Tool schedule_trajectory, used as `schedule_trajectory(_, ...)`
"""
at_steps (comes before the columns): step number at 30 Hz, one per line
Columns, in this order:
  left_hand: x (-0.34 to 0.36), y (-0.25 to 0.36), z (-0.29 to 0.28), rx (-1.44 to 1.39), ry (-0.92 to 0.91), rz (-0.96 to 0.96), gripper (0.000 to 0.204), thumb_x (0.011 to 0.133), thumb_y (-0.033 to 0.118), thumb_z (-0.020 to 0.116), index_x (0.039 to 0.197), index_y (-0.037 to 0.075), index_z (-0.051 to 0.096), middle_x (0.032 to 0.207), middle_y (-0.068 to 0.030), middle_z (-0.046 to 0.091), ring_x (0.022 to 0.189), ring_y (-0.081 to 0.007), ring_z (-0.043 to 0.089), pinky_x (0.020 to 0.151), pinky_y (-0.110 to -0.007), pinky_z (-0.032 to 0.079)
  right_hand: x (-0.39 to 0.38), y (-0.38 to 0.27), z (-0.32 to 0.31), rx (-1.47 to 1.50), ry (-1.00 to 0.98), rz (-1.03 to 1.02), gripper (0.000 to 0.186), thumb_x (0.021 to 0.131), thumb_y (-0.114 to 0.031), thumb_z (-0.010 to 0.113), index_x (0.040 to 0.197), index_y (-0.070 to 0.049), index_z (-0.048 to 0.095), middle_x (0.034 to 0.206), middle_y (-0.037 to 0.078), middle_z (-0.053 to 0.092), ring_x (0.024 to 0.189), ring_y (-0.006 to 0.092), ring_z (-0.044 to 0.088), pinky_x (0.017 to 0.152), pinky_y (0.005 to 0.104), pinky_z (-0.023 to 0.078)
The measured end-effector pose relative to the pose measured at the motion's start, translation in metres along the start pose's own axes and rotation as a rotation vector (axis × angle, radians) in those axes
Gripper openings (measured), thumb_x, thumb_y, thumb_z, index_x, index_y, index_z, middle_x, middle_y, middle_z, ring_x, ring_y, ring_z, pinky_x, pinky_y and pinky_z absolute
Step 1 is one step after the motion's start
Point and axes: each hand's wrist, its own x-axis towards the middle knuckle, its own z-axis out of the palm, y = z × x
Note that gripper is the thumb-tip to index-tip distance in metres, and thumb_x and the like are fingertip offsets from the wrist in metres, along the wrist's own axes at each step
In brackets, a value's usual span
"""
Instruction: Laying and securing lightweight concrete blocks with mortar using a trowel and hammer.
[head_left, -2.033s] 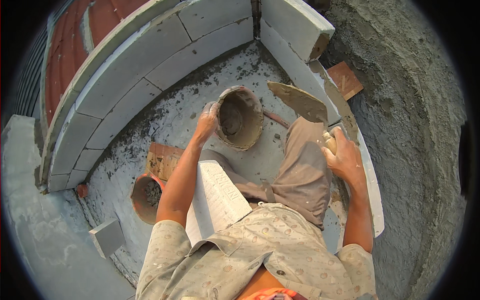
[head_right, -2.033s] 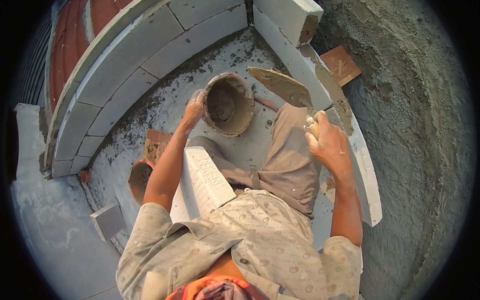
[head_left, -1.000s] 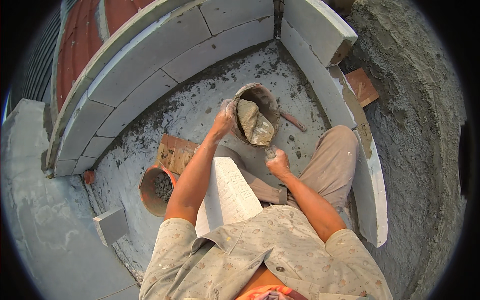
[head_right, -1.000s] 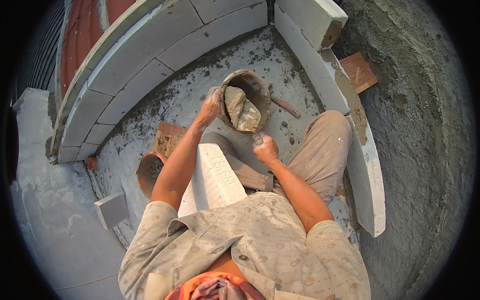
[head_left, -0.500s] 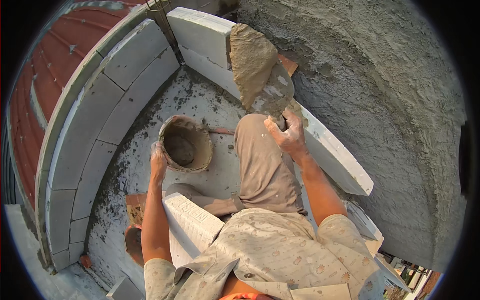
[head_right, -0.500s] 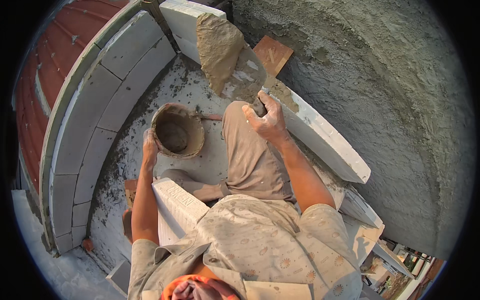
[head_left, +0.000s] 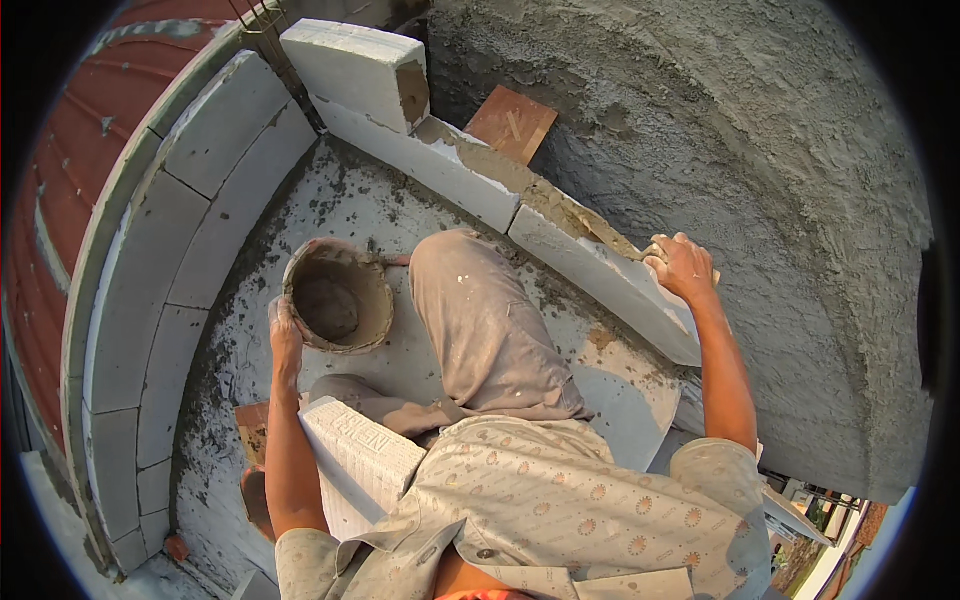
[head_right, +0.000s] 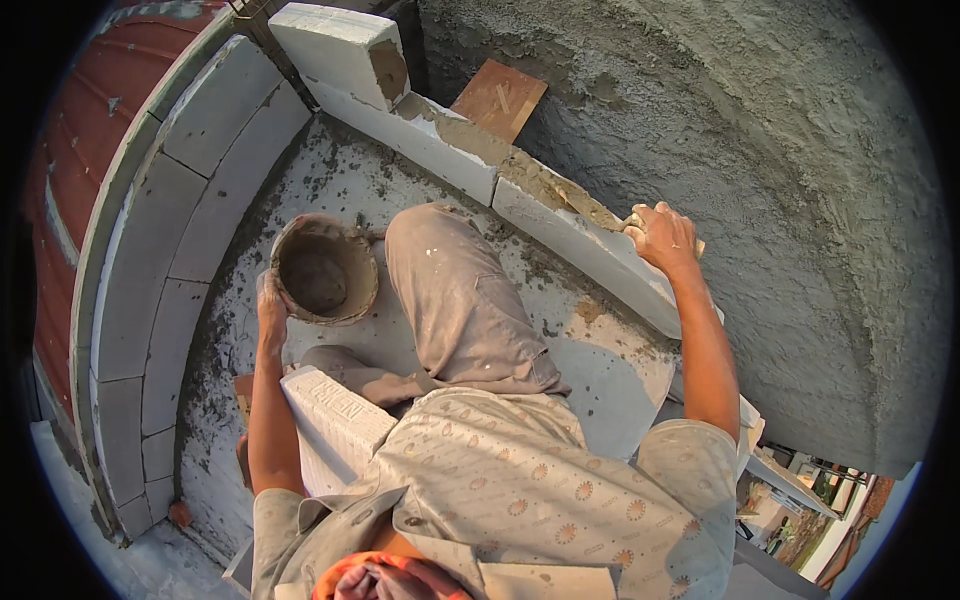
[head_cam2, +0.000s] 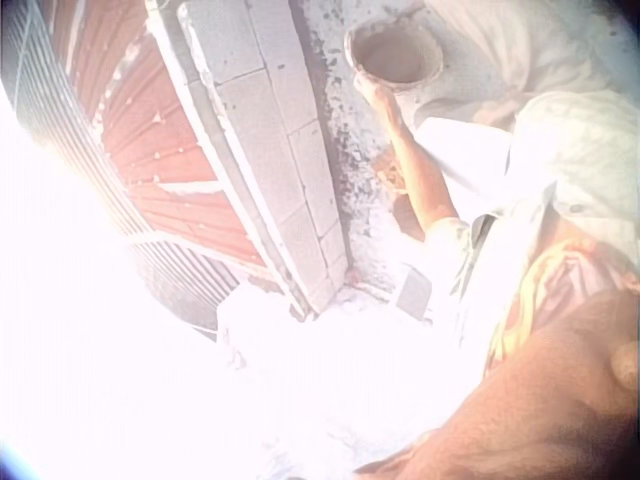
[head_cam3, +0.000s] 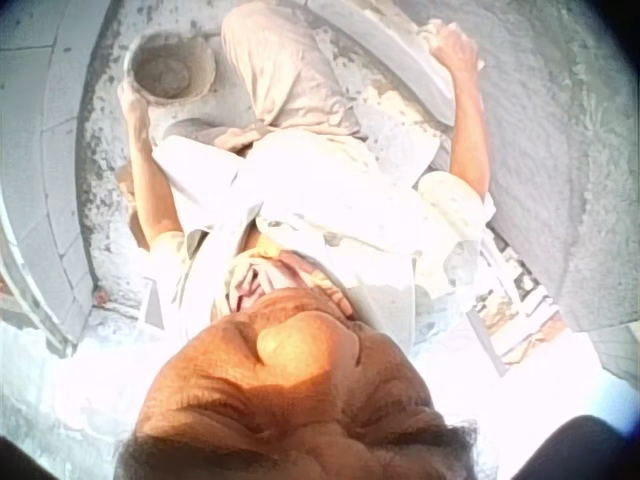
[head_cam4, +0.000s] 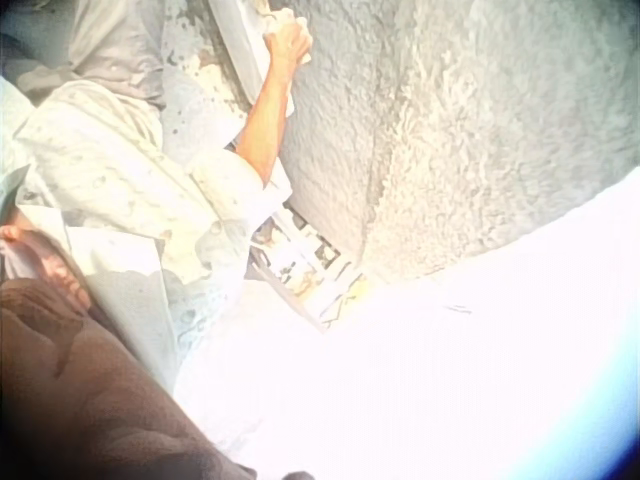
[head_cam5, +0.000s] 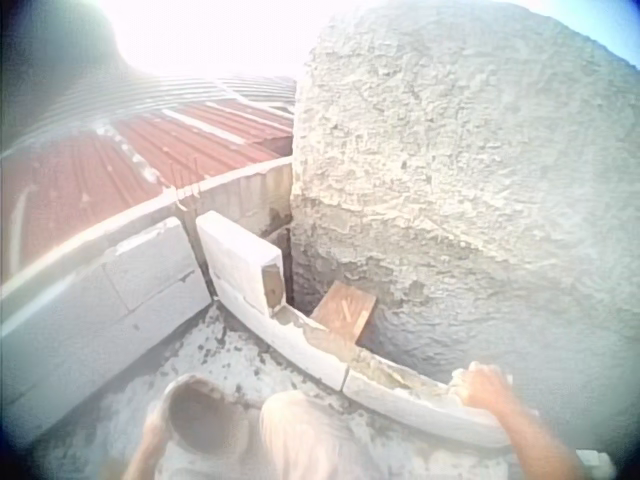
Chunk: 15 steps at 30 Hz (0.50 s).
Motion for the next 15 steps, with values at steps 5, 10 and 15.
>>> schedule_trajectory(5, -0.008, 0.016, 0.004, -0.026, -0.014, -0.068, 0.035, 0.103, 0.034, 0.035, 0.113, 0.007, 0.054, 0.072, 0.0032, 0.046, 0.057, -0.0055, 0.041, 0.051, -0.021, 0.036, -0.019, 0.006, -0.006, 0.09, -0.258, 0.132, 0.025, 0.084, -0.027, 0.062, 0.105, -0.014, 0.067, 0.096, 0.014, 0.069, 0.092, 0.0371, 0.064, 0.079, 0.0482, 0.049)
schedule_trajectory(10, -0.01, 0.014, 0.0, -0.038, -0.035, -0.08, 0.035, 0.103, 0.034, 0.036, 0.115, 0.006, 0.054, 0.076, 0.0027, 0.048, 0.061, -0.0052, 0.042, 0.053, -0.021, 0.037, -0.068, 0.029, -0.007, -0.056, -0.195, 0.244, 0.024, 0.084, -0.026, 0.062, 0.105, -0.015, 0.067, 0.095, 0.015, 0.069, 0.091, 0.0379, 0.064, 0.077, 0.0462, 0.051)
schedule_trajectory(15, -0.014, 0.035, 0.011, -0.083, 0.01, -0.113, 0.032, 0.103, 0.033, 0.037, 0.108, 0.007, 0.054, 0.067, 0.0036, 0.044, 0.054, -0.0047, 0.039, 0.048, -0.022, 0.035, -0.134, 0.012, 0.062, 0.476, 0.059, 0.372, 0.036, 0.084, -0.018, 0.062, 0.117, -0.004, 0.06, 0.105, 0.023, 0.065, 0.099, 0.04, 0.062, 0.085, 0.0471, 0.048)
